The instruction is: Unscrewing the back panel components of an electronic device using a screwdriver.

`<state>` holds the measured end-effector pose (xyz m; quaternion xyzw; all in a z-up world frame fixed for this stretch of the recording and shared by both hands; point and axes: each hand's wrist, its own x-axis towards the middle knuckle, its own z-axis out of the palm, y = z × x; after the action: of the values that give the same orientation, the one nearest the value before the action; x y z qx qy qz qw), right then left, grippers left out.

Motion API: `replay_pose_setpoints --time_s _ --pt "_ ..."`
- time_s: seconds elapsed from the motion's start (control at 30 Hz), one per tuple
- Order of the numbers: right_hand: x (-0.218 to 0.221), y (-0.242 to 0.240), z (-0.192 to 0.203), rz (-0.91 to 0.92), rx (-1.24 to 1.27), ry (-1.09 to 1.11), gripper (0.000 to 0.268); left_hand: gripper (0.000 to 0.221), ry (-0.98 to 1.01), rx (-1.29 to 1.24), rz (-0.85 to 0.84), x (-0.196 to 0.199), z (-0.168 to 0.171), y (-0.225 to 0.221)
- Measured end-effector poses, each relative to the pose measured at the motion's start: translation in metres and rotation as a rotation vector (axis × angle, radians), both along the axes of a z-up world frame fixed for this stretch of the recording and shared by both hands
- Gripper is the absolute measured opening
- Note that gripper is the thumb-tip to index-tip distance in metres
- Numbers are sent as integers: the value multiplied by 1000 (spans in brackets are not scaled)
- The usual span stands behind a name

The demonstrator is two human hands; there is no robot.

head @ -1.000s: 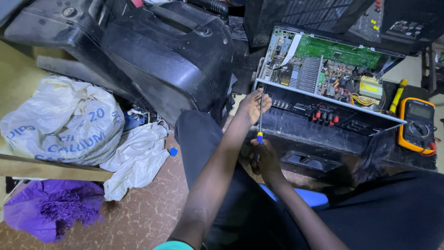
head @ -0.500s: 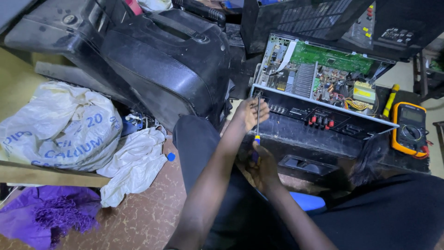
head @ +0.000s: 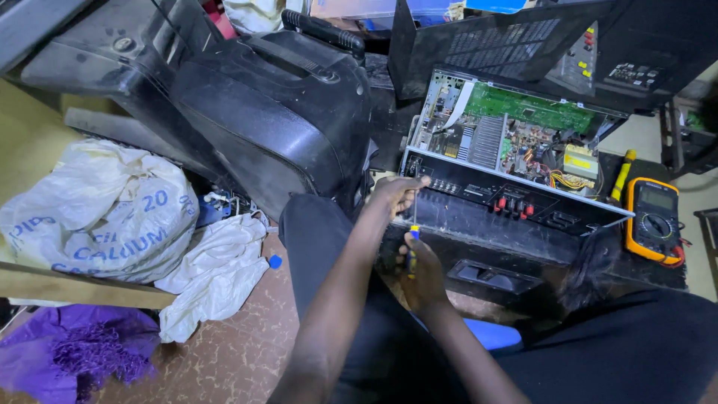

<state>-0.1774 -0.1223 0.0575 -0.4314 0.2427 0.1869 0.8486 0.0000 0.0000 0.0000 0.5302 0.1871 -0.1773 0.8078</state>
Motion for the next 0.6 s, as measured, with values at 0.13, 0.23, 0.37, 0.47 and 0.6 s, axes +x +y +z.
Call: replay_pose_setpoints --time_s 0.13,0.23,0.37,0.47,0.6 --pt "3 6 -20 -72 26 -5 28 41 -90 170 132 -9 31 -2" --pt "5 6 -27 -65 38 -34 42 34 -336 478 297 -2 44 7" --pt "-5 12 8 -33 102 -22 60 33 -983 818 225 -7 105 16" --pt "-3 10 -2 5 184 49 65 67 -798 580 49 35 87 18" --pt "-6 15 13 -27 133 74 55 113 -401 310 -142 82 63 17"
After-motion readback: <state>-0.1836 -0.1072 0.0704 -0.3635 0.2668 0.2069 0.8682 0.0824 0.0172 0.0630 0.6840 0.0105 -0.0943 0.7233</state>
